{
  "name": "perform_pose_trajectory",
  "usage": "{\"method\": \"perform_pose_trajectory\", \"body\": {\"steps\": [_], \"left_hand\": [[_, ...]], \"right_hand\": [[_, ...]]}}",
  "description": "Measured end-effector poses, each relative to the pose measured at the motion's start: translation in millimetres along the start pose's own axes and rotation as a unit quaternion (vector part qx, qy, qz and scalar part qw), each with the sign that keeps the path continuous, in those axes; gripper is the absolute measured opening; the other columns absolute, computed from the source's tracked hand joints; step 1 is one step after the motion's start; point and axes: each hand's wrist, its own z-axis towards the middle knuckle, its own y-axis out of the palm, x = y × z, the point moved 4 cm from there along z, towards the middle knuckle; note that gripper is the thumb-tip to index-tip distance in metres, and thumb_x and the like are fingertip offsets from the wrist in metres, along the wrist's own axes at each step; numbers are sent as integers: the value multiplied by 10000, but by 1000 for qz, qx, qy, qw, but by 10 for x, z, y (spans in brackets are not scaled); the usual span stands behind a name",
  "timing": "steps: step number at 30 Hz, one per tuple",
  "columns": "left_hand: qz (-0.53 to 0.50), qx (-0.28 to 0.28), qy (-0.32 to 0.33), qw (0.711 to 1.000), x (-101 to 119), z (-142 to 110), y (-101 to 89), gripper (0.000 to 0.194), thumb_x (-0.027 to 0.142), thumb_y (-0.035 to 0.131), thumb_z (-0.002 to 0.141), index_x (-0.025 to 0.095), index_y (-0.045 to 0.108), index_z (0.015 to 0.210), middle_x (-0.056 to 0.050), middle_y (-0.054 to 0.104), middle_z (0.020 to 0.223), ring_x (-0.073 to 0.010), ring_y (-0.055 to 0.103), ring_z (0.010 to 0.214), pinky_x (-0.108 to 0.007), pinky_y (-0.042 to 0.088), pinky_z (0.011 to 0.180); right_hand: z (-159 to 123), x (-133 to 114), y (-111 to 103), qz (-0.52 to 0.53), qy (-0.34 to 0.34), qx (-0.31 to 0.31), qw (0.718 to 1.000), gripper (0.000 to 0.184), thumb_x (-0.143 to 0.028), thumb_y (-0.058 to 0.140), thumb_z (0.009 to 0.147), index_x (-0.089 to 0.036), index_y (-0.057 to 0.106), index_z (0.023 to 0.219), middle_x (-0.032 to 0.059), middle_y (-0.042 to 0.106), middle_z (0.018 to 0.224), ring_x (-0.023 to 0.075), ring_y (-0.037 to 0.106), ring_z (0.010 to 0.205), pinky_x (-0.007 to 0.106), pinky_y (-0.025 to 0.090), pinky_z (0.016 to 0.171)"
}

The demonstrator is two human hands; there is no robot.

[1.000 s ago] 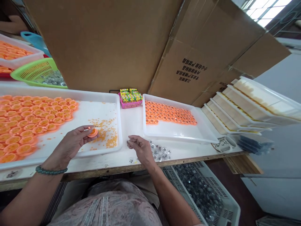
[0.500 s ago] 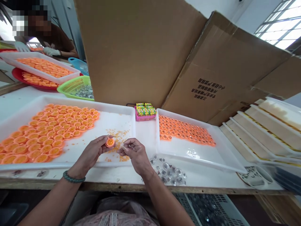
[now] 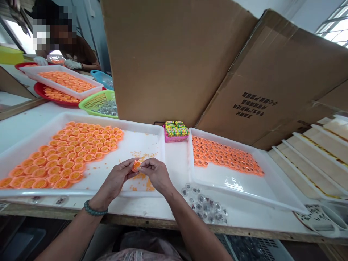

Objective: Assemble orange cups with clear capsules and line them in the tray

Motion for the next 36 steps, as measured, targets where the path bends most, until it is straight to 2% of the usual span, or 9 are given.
{"method": "perform_pose_trajectory", "body": {"steps": [10, 16, 20, 31, 36], "left_hand": [[19, -25, -1, 1000, 5, -12, 6, 350, 366, 667, 725, 165, 646, 1010, -45, 675, 876, -180, 607, 841, -349, 483, 839], [27, -30, 5, 999, 6, -24, -5, 330, 372, 653, 730, 170, 646, 991, -64, 677, 952, -205, 606, 895, -357, 479, 839], [37, -24, 8, 999, 15, -23, 1, 342, 384, 653, 723, 167, 648, 986, -64, 674, 927, -202, 602, 885, -344, 480, 819], [43, -18, 10, 999, 20, -44, 10, 381, 377, 665, 710, 157, 642, 1020, -75, 679, 922, -218, 618, 898, -349, 477, 818], [45, -28, 2, 999, 14, -44, 17, 387, 406, 663, 719, 156, 638, 1013, -73, 677, 929, -213, 637, 846, -371, 496, 814]], "right_hand": [[132, -7, -59, -63, -47, -54, 995, 190, -318, 729, 653, -180, 623, 728, -8, 583, 705, 129, 545, 685, 269, 445, 666], [-73, -233, -103, -98, -147, -33, 984, 137, -223, 681, 728, -217, 649, 861, -11, 560, 768, 118, 531, 728, 249, 435, 691], [-218, -326, -106, -101, -182, -17, 978, 80, -203, 658, 762, -209, 628, 836, -8, 554, 797, 111, 530, 746, 238, 432, 693], [-323, -417, -146, -103, -193, -5, 976, 81, -249, 628, 789, -201, 570, 759, -1, 542, 789, 119, 507, 729, 247, 425, 693], [-205, -273, -183, -82, -135, -8, 987, 107, -285, 656, 744, -202, 599, 781, 5, 561, 792, 132, 523, 746, 255, 430, 694]]}}
